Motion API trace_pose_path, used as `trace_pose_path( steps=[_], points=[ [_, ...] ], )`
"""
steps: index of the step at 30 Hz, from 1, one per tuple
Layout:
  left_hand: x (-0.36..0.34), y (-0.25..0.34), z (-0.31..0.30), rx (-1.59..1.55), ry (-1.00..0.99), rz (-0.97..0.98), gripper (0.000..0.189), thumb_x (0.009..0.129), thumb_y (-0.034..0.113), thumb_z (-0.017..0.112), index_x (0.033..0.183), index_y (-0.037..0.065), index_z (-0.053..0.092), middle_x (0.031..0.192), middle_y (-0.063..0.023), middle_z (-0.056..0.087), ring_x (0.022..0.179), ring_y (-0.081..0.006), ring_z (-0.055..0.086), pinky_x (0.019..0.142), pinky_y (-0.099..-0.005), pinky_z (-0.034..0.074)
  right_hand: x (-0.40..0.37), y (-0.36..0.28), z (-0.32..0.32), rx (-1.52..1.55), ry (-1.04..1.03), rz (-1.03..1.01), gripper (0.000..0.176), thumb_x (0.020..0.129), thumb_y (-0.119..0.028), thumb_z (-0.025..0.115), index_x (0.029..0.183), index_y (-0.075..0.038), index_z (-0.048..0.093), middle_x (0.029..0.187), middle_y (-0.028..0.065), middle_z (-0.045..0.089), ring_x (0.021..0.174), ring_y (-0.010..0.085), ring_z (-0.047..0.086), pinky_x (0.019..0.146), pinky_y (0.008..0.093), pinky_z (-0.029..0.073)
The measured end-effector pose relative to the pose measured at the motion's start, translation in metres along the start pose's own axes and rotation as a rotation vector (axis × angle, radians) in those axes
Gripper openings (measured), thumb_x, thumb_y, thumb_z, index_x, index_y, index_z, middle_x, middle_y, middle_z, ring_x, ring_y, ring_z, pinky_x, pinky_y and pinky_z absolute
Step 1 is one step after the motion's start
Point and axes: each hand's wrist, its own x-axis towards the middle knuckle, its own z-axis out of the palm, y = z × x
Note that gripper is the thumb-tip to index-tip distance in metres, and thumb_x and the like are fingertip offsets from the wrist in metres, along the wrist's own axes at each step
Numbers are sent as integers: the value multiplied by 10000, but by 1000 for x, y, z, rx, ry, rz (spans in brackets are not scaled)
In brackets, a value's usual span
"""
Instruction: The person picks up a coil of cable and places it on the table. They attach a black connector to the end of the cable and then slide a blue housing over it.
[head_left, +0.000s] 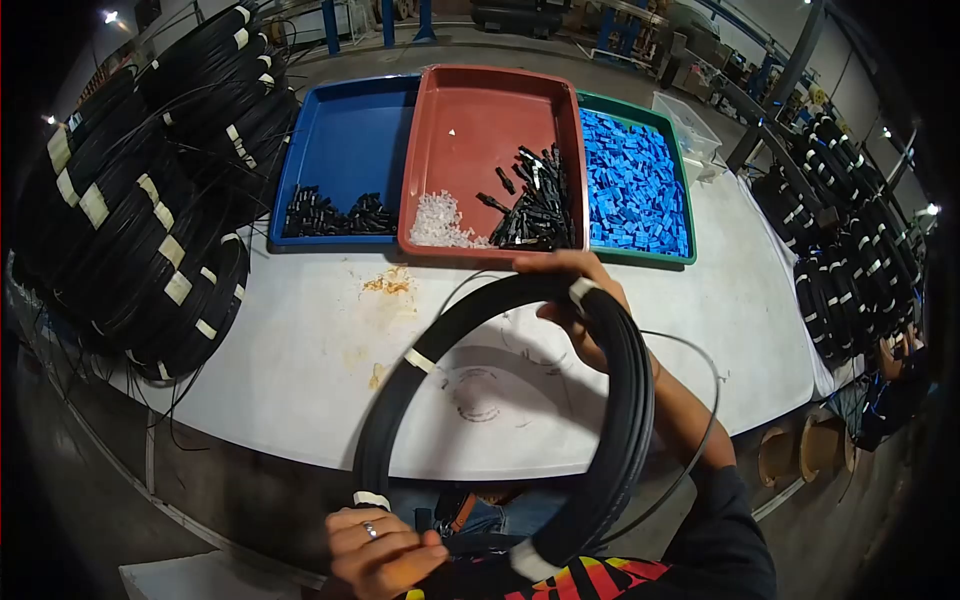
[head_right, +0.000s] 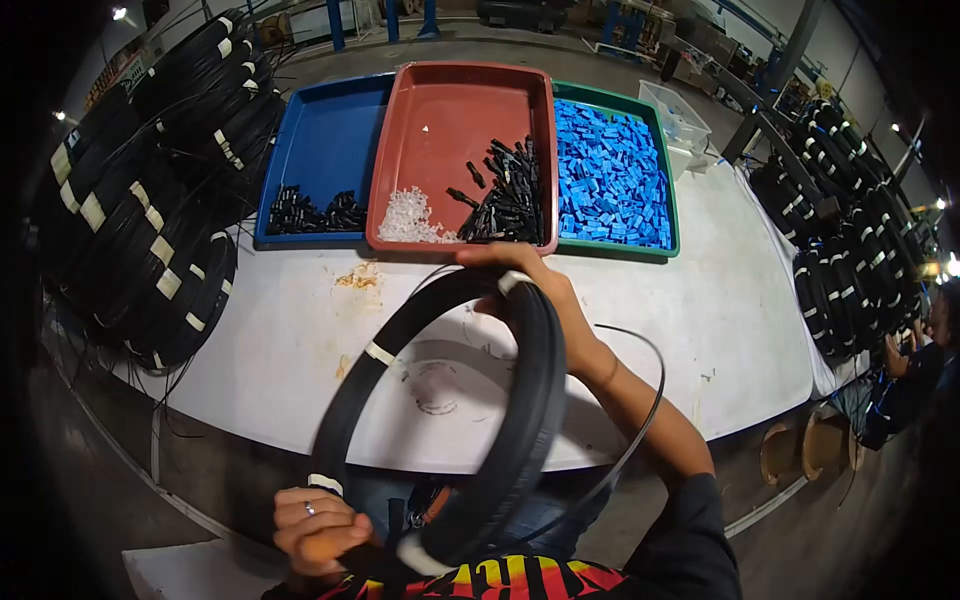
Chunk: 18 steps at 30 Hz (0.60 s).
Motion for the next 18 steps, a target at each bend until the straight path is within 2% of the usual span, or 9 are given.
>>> trace_pose_path(
  steps=[1, 3, 5, 6, 9, 11, 15, 17, 18],
  points=[
    [3, -11, -9, -139, -225, 32, 192, 820, -16, 767, 910, 122, 670, 627, 25, 591, 513, -113, 586, 503, -247, 452, -10, 5, -5, 43, -8, -9, 431, 919, -18, 686, 1336, -30, 575, 1368, 158, 633, 1240, 265, 633, 961, 354, 583],
    [8, -14, -4, -121, -338, 106, 225, 813, -4, 779, 956, 148, 696, 568, 42, 542, 443, -94, 532, 434, -215, 390, -36, 16, -24, 62, -129, 133, 515, 905, -35, 691, 1398, -36, 540, 1467, 176, 554, 1331, 293, 567, 1026, 394, 551],
    [-1, -16, -3, -76, -369, 106, 267, 806, -16, 766, 974, 186, 717, 562, 59, 512, 450, -74, 503, 423, -219, 373, -42, 3, -45, -244, -320, 1, 619, 849, 34, 682, 1438, -58, 512, 1504, 188, 514, 1357, 341, 544, 1093, 417, 493],
    [-4, -18, -2, -44, -402, 143, 277, 801, -25, 758, 974, 189, 722, 557, 65, 480, 449, -71, 472, 420, -215, 359, -50, -2, -52, -231, -324, 2, 619, 849, 34, 682, 1438, -58, 512, 1504, 188, 514, 1357, 341, 544, 1093, 417, 493],
    [-7, -22, 2, 45, -526, 316, 294, 823, -49, 686, 976, 196, 744, 540, 68, 323, 436, -53, 344, 420, -205, 281, -72, -17, -77, -421, -480, 110, 714, 795, 91, 668, 1464, -83, 492, 1534, 197, 472, 1387, 375, 503, 1142, 429, 439],
    [-29, -25, 10, 104, -505, 370, 317, 832, -60, 652, 989, 198, 748, 538, 72, 314, 434, -45, 332, 425, -207, 266, -87, -28, -93, -477, -611, 304, 765, 767, 111, 670, 1477, -98, 477, 1560, 183, 442, 1404, 360, 484, 1141, 431, 445],
    [-27, -20, 19, 105, -556, 386, 335, 832, -67, 631, 993, 200, 753, 533, 77, 315, 432, -41, 326, 427, -207, 267, -119, -38, -118, -416, -591, 439, 687, 803, 124, 655, 1445, -83, 525, 1479, 166, 542, 1377, 344, 519, 1153, 421, 441],
    [-23, -16, 26, 105, -572, 333, 312, 839, -41, 661, 1010, 202, 758, 525, 77, 323, 429, -43, 319, 429, -210, 262, -135, -41, -119, -380, -521, 436, 625, 834, 116, 663, 1422, -59, 546, 1435, 177, 582, 1336, 335, 565, 1146, 409, 450],
    [-24, -14, 28, 104, -574, 335, 312, 839, -41, 661, 1010, 202, 758, 525, 77, 323, 429, -43, 319, 429, -210, 262, -153, -35, -124, -183, -376, 567, 609, 839, 139, 630, 1415, -42, 548, 1434, 185, 580, 1313, 329, 587, 1141, 411, 457]
  ],
)
